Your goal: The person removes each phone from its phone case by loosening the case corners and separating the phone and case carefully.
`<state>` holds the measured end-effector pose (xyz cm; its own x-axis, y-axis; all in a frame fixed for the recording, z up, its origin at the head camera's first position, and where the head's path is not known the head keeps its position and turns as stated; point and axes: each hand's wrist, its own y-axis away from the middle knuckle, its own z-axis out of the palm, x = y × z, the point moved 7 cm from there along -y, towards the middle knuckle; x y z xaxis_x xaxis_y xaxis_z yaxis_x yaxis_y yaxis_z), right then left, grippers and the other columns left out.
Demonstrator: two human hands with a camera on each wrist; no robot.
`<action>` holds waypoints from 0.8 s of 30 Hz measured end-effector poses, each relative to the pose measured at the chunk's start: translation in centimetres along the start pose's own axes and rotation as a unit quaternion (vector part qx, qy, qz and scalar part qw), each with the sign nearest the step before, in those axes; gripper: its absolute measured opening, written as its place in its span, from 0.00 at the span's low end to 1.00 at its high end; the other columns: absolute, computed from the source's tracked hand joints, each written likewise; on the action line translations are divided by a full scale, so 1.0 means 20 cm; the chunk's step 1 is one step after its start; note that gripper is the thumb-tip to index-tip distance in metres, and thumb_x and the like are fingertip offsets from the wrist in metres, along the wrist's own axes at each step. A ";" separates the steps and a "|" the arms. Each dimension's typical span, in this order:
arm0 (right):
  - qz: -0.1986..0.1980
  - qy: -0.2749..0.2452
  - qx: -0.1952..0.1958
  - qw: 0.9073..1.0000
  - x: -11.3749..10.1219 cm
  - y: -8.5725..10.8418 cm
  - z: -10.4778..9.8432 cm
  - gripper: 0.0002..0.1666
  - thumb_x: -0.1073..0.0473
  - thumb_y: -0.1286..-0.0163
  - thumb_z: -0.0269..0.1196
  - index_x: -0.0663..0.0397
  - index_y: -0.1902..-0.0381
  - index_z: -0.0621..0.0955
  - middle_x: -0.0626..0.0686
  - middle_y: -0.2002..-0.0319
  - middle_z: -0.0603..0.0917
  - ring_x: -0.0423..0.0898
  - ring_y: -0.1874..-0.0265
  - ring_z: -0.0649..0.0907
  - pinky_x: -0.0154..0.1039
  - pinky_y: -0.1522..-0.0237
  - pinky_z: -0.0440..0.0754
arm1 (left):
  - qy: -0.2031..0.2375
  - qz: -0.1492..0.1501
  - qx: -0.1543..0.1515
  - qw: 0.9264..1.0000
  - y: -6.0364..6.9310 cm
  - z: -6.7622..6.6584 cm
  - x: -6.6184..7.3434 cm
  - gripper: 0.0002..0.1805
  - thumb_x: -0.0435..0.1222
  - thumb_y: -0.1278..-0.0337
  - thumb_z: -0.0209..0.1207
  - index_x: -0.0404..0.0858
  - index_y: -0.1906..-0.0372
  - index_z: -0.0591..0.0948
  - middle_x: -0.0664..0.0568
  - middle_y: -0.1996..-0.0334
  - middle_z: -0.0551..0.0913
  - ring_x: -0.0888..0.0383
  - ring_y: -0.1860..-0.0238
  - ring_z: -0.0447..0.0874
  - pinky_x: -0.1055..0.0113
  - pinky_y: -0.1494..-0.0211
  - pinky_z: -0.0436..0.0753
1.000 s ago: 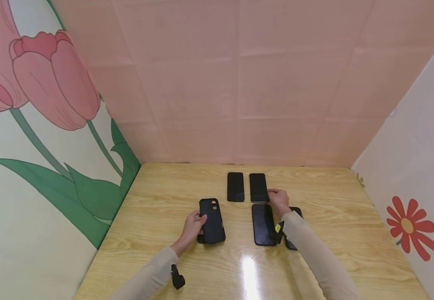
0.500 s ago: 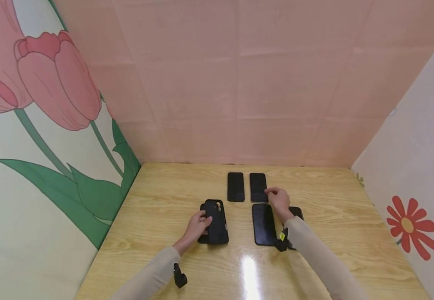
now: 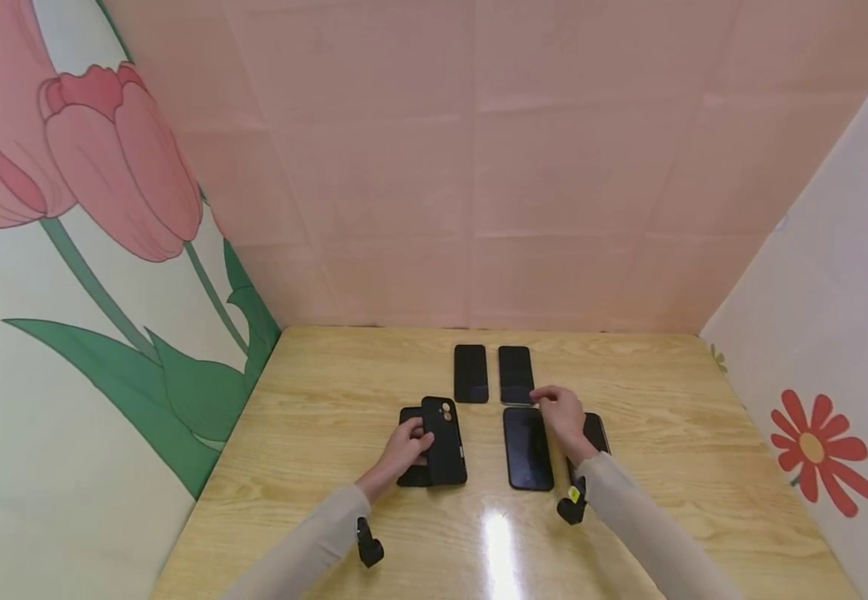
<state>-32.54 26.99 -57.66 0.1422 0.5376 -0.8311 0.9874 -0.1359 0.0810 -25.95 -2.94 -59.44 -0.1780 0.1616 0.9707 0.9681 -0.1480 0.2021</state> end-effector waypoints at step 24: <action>0.048 -0.026 -0.006 0.998 0.10 0.06 0.02 0.17 0.68 0.28 0.50 0.70 0.50 0.82 0.65 0.55 0.84 0.50 0.63 0.82 0.37 0.68 0.81 | -0.005 0.023 0.007 1.000 -0.05 0.11 0.00 0.24 0.25 0.36 0.57 0.22 0.36 0.71 0.32 0.48 0.81 0.47 0.55 0.85 0.58 0.62 0.86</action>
<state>-31.07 27.65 -59.43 0.2329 0.4782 -0.8468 0.9702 -0.1741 0.1685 -26.52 -0.66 -59.86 -0.1311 0.1639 0.9777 0.9776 -0.1424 0.1550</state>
